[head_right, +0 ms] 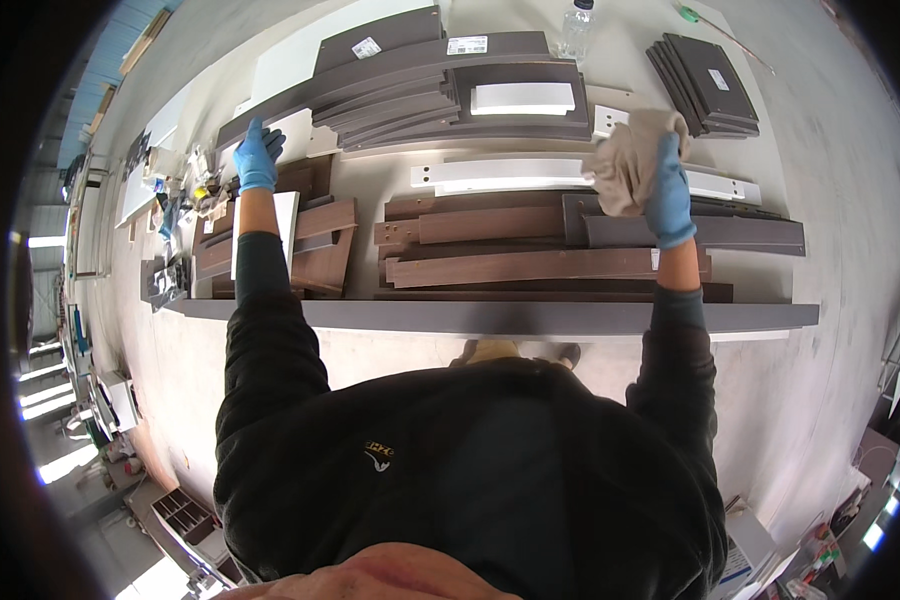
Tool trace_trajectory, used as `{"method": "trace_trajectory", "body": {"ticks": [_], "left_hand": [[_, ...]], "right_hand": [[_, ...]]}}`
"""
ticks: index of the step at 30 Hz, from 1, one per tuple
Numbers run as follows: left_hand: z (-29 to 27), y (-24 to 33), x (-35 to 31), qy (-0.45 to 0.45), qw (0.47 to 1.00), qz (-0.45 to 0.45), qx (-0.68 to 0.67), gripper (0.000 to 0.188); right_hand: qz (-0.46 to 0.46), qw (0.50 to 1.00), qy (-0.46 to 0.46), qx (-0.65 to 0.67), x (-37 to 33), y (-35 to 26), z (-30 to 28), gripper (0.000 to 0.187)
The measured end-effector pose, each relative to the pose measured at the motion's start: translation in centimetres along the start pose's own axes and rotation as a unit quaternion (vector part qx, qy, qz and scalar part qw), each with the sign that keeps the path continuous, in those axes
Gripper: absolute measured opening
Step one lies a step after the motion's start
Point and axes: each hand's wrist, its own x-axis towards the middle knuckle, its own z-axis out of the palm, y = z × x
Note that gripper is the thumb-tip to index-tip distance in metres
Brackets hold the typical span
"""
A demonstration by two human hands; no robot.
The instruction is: The person wipes several wooden parts with a cloth, handling them one at a time. They pick up each piece, wipe both sides, and place it on a nearby table or back on the shelf.
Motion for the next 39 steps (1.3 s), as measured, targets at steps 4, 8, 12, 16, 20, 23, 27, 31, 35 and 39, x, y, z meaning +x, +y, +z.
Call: {"method": "trace_trajectory", "body": {"ticks": [4,8,12,16,20,23,27,31,35,39], "left_hand": [[-0.1,-2.5,2.9,0.076,0.982,-0.158,-0.070,0.090],[1.7,-2.3,4.4,-0.002,0.959,-0.229,-0.169,0.103],[4.7,2.2,-1.5,0.053,0.972,0.022,-0.230,0.071],[10.2,3.8,-17.0,-0.064,0.957,0.265,-0.098,0.052],[17.5,2.4,-34.4,-0.459,0.849,0.235,-0.116,0.047],[21.2,3.5,-43.0,-0.616,0.693,0.361,-0.098,0.072],[22.9,4.8,-49.7,-0.758,0.588,0.277,0.055,0.056],[24.3,2.2,-57.2,-0.781,0.604,0.141,0.072,0.030],[26.2,2.4,-63.2,-0.782,0.599,0.164,0.056,0.024],[27.8,6.1,-67.4,-0.844,0.499,0.175,0.087,0.026]], "right_hand": [[0.006,1.000,0.012,0.010,-4.3,-0.9,-0.5,0.065],[0.009,0.998,-0.013,0.067,-7.8,-0.5,0.7,0.064],[-0.025,0.992,0.092,-0.077,-9.6,-0.3,2.0,0.065],[-0.055,0.994,0.021,0.091,-11.2,-0.4,2.1,0.068],[-0.148,0.954,0.057,-0.252,-14.6,-0.5,0.8,0.049],[-0.317,0.816,-0.009,-0.482,-18.2,-1.6,0.2,0.049],[-0.150,0.803,0.022,-0.577,-24.0,-5.4,0.3,0.031],[-0.131,0.688,0.180,-0.691,-29.5,-6.7,-0.5,0.040],[-0.065,0.839,0.224,-0.492,-38.6,-6.0,-5.5,0.076],[0.096,0.837,0.276,-0.463,-45.3,-6.1,-12.4,0.111]]}}
